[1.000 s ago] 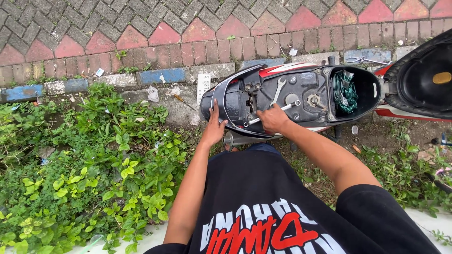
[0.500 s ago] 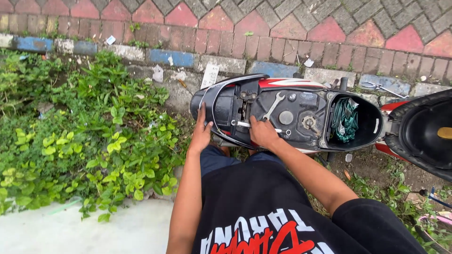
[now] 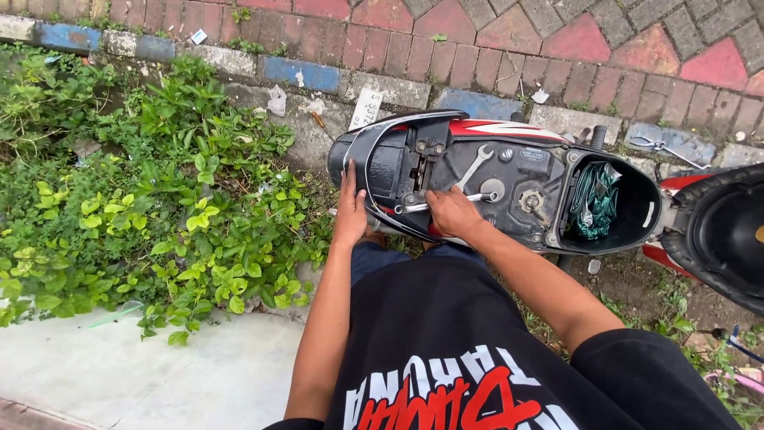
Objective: Using a wrench to adjust or remove internal components of a motorcycle under the seat area.
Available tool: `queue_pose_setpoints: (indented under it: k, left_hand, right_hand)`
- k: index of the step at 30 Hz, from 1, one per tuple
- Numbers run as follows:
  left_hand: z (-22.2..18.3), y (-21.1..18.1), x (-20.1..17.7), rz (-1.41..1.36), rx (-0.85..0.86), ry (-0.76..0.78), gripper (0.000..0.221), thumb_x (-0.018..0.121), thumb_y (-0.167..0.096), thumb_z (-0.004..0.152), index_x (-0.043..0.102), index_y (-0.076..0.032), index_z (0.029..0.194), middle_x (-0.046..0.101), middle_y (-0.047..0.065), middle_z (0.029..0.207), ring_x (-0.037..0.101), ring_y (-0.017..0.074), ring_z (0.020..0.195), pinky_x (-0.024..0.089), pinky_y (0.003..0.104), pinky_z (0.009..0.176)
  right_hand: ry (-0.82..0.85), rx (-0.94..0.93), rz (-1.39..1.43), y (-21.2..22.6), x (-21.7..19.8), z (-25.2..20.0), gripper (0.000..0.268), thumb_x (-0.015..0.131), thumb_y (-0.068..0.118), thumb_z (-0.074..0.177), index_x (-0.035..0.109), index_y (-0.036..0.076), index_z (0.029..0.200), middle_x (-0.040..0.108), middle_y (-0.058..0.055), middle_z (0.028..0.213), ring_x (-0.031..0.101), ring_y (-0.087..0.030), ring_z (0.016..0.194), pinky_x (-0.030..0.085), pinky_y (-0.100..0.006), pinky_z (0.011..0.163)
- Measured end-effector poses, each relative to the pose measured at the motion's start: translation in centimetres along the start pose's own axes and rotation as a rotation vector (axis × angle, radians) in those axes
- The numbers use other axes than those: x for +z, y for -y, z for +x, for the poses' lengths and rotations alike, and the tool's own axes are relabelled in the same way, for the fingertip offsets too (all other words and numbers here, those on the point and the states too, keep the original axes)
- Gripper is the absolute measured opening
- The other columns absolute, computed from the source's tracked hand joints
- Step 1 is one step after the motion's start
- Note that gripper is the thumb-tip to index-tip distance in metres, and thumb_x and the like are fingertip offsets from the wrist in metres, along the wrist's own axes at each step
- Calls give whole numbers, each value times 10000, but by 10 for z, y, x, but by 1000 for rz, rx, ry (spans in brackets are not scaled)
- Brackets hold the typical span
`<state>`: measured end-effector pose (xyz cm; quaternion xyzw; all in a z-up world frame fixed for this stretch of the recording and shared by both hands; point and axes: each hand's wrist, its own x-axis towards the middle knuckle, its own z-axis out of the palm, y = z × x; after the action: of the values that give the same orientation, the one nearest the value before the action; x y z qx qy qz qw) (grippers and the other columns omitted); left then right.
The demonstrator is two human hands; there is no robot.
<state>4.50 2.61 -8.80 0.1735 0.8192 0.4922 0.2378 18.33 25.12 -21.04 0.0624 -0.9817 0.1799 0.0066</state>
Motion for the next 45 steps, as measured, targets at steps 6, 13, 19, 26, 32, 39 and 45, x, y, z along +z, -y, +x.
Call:
queue_pose_setpoints:
  k: [6,13,19,26,32,39,45]
  left_hand:
    - [-6,0,4,18,29,-42,653,384,3,1074,171,-208,1653,155,219,1679,78,495,1518,137,640,1212]
    - [-10,-17,1,-9,-54,-45,649,366,-26,1081,167,-270,1648,142,325,1637,84,538,1494,165,664,1195]
    - [-10,-9,6,-15,-23,-62,652,373,-14,1080,175,-262,1650,156,333,1632,83,512,1511,155,642,1202]
    - [-11,-7,9,-25,5,-74,652,373,-7,1074,185,-248,1650,170,341,1624,78,507,1513,132,626,1214]
    - [-14,-12,11,-34,6,-108,650,383,8,1062,209,-227,1642,192,357,1608,108,534,1500,146,634,1211]
    - [-20,-3,33,216,22,-322,661,479,-37,1036,290,-269,1626,284,274,1600,245,491,1485,292,606,1177]
    - [-22,17,71,934,371,-422,154,681,-282,954,723,-216,1086,607,-19,988,562,176,1064,437,405,970]
  right_hand:
    - [-99,-33,-96,-3,14,-7,135,490,213,900,564,127,973,642,-78,754,691,-295,664,420,-399,727]
    - [24,61,93,4,-7,-5,153,560,220,896,571,113,1004,667,-126,760,710,-374,716,465,-463,722]
    - [-41,-93,-79,-4,-2,-3,135,483,199,924,579,139,996,657,-81,758,706,-299,686,430,-411,726]
    - [-96,-186,-139,-20,19,-2,125,490,178,894,598,136,942,648,-78,713,692,-298,638,389,-424,715]
    - [15,62,50,-13,13,-8,134,586,223,867,602,99,916,671,-129,724,716,-372,703,462,-462,690]
    - [46,594,519,-5,-39,-25,398,582,402,1026,587,27,1158,678,-279,932,690,-508,945,524,-562,754]
    - [11,811,653,-11,-50,-52,399,487,365,1064,612,9,1194,671,-336,970,639,-566,1034,483,-644,855]
